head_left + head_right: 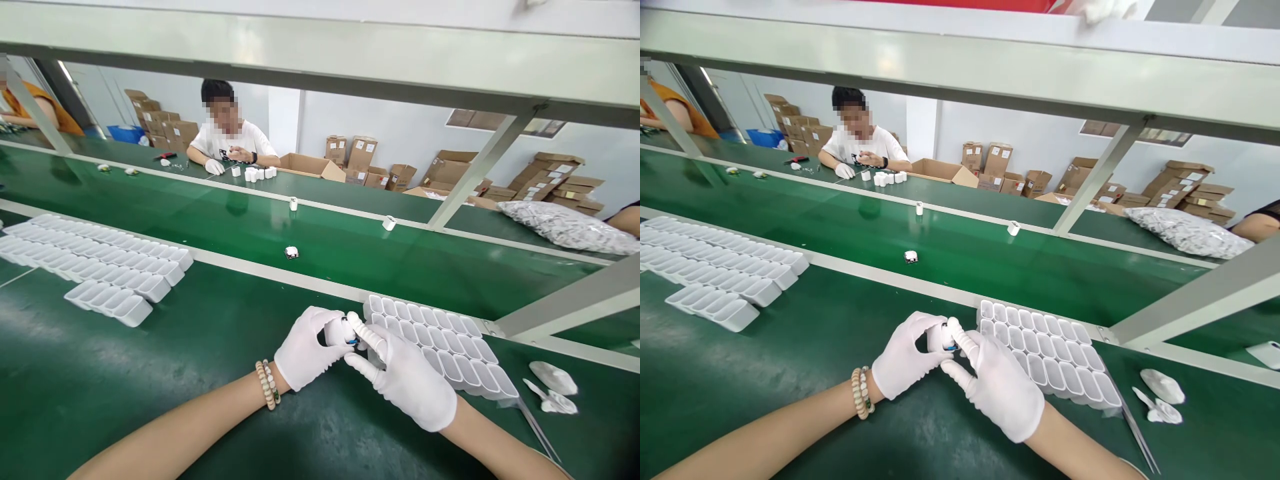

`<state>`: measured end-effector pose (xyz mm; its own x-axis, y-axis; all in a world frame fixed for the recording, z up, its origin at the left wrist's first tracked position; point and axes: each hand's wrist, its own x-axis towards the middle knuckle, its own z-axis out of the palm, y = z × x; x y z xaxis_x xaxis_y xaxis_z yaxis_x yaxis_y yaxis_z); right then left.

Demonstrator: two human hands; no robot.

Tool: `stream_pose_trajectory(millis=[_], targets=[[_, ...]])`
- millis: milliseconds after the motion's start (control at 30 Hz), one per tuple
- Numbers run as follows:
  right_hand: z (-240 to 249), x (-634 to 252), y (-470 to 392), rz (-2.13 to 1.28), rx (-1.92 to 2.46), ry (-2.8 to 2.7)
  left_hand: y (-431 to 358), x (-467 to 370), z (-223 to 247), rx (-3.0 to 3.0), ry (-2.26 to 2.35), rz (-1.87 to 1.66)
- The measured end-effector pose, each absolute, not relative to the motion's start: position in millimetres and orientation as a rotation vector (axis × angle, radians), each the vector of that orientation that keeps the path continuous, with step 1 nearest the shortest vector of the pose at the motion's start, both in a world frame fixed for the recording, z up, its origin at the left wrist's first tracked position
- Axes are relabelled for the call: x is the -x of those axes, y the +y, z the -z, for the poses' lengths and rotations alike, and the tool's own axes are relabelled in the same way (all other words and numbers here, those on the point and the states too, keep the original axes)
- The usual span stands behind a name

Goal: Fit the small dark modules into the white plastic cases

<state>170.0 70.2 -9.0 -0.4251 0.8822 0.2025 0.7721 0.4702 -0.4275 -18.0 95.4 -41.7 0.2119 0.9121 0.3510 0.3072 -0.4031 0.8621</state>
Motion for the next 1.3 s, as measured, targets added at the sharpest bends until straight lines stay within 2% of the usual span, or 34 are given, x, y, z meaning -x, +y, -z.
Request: stream_pose_trajectory(millis=[233, 400, 600, 800, 1033, 1300], targets=[[12, -155, 67, -0.637, 1.528, -1.977, 87, 15, 37, -2.022, 1.075, -1.185], [16, -150, 67, -0.691, 1.497, -2.009, 82, 13, 25, -2.098, 1.115, -1.092], [11, -153, 67, -0.761, 1.401, -1.992, 83, 13, 28, -2.03, 1.108, -1.14], [-1, -156, 71, -1.074, 1.255, -1.894, 87, 18, 42, -1.913, 0.917, -1.242], [-16, -148, 71, -1.478, 1.104, -1.74, 83, 22, 44, -1.898, 0.888, -1.177], [-8, -144, 74, -1.528, 1.11, -1.651, 83, 20, 41, -1.927, 0.911, -1.143]])
